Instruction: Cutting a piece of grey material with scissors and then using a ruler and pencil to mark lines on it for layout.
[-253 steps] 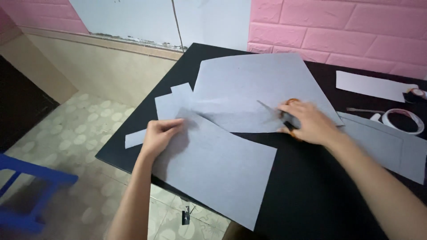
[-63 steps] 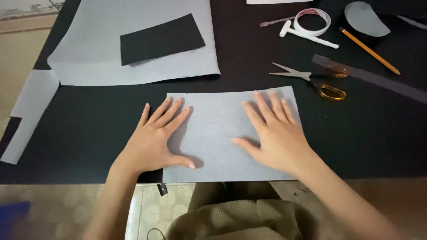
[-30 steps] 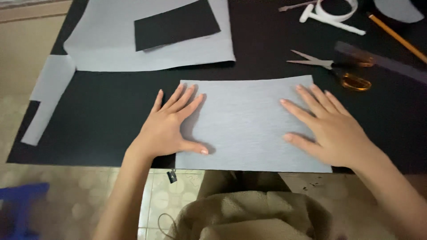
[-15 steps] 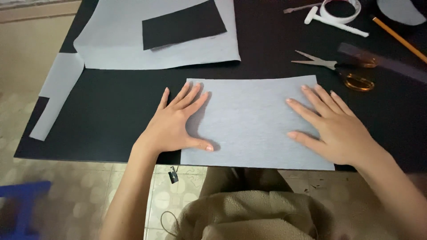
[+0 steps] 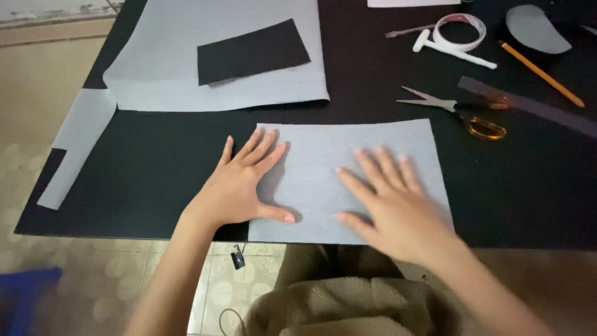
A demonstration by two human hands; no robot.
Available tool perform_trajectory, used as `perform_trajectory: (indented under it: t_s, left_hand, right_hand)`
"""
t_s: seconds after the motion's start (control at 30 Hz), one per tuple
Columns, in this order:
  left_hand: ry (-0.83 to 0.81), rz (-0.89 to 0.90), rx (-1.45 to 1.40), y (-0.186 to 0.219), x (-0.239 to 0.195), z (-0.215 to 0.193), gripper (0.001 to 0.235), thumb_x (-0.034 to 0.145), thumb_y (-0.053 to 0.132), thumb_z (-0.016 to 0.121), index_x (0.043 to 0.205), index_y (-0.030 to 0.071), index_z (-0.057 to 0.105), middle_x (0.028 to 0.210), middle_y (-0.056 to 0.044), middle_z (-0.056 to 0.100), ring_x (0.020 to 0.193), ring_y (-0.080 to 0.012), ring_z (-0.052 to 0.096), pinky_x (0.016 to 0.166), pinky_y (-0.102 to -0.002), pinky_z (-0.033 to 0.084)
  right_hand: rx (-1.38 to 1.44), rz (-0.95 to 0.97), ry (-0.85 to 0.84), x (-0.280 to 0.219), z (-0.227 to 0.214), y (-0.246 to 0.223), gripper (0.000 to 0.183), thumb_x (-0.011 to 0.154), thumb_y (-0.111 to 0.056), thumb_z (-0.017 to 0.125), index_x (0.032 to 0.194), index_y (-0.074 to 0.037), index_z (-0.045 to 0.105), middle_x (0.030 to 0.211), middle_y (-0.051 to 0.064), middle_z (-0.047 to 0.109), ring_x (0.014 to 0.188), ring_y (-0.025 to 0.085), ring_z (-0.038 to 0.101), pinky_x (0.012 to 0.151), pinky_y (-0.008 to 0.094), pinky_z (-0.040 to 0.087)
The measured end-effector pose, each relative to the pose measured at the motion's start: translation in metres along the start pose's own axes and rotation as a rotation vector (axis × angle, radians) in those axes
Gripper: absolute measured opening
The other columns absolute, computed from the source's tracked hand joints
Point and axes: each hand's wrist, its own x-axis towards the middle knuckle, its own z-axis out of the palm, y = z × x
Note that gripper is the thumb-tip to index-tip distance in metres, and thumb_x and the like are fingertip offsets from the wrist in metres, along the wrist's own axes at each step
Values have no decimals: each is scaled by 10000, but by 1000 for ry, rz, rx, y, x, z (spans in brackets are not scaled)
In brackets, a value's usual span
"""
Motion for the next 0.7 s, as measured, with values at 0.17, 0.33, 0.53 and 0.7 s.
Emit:
perform_trajectory:
  t_s: [0.17,0.33,0.53,0.7]
  left_hand:
    - [2,-27,-49,2,-2,-4,1310,654,775,834,1634,159,220,1719,-117,126,1581,-324,9,1194,-656,-22]
    - [10,-10,-24,4,0,-3,1311,659,794,815,1639,170,208,1721,-121,114,1581,-333,9,1181,-677,-22]
    - [51,-91,-162,53,6,-1,913,827,608,762,1584,259,390,1696,-205,138,1561,-432,36,1129,-759,-15]
    - [281,-28,87,168,42,40,672,1061,544,323,1615,170,251,1685,-133,223,1509,-365,234,1186,-683,111]
  right_hand:
    - [360,115,-363,-16,-3,25,881,974,-931,170,1668,-392,104,1717,71,37,1565,341,-12,1239,473,27]
    - [737,211,-551,-33,-11,41,820,978,-750,333,1631,-261,244,1686,121,155,1538,341,90,1185,509,99]
    - [729,223,-509,-33,-12,39,791,979,-717,365,1623,-267,269,1682,128,182,1537,360,109,1192,512,107]
    - [593,141,-391,-48,4,36,870,867,-597,519,1610,-212,283,1709,126,175,1543,373,154,1210,499,152]
